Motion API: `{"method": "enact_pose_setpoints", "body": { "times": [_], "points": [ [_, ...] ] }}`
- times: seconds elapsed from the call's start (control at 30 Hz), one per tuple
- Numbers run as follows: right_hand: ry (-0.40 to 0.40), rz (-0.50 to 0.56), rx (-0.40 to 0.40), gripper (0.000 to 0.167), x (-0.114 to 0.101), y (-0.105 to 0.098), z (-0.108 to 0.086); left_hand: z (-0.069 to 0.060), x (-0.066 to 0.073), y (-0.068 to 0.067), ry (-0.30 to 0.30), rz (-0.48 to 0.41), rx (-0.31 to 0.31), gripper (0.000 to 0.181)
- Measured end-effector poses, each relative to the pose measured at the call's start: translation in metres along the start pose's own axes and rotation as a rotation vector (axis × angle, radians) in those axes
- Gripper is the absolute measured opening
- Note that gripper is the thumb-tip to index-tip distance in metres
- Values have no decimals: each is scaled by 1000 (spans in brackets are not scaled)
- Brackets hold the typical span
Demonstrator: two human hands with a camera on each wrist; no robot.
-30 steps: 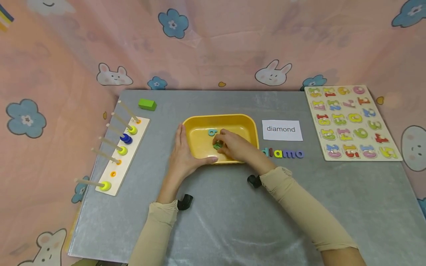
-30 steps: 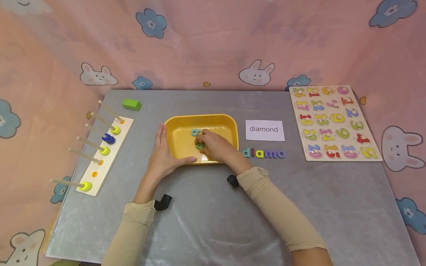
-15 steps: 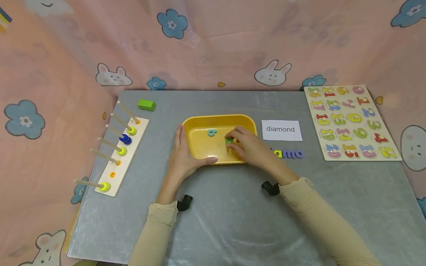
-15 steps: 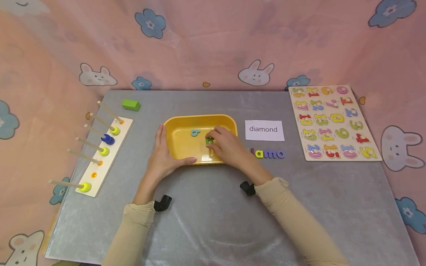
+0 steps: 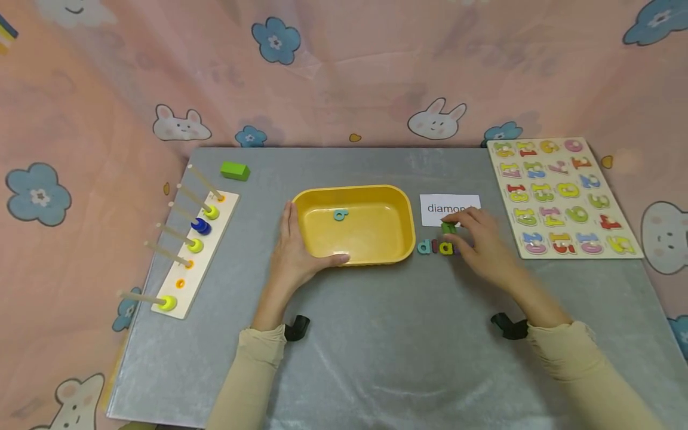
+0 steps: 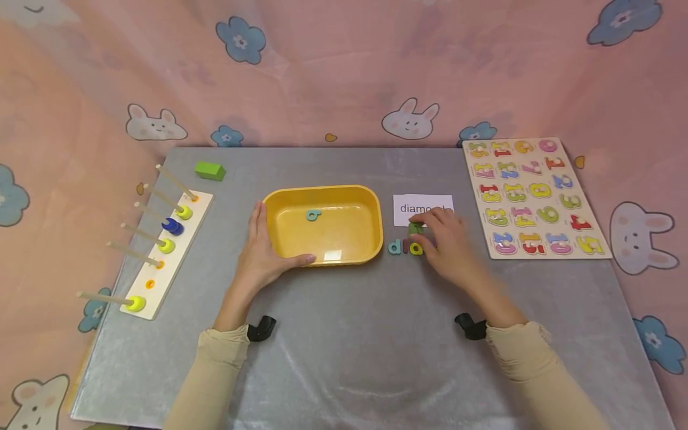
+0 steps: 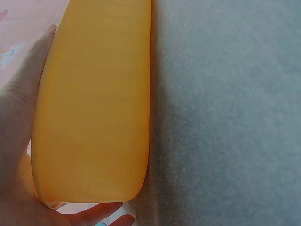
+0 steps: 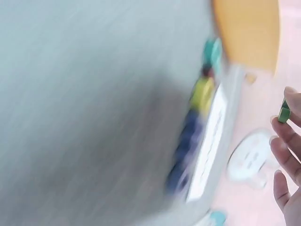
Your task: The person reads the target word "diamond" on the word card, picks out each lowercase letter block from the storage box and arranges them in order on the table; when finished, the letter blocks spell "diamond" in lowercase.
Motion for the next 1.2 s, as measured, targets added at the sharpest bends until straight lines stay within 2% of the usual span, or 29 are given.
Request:
{"method": "enact_pose_setpoints", "body": {
  "times": [0.23, 0.43, 0.7, 1.2],
  "points": [
    [137, -68, -16, 26, 52, -11, -33, 0, 0, 0, 1, -7, -3, 157],
    [201, -98, -25, 26, 78, -15, -46, 0, 0, 0, 6, -5, -3, 157],
    [254, -105, -96, 24, 92, -9, -47, 0, 0, 0, 6, 4, -2, 158],
    [220, -124, -79, 25, 90, -6, -44, 0, 0, 0, 1, 2, -2, 158]
  ]
}}
Point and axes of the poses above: each hand's wrist, its own z-axis towards the middle knuckle, its own y-axis out of the palm, x = y × z, the point moved 7 cm from there along z, towards the middle knuckle, and after that the axes turned 14 degrees about -x, right-handed, at the moved point
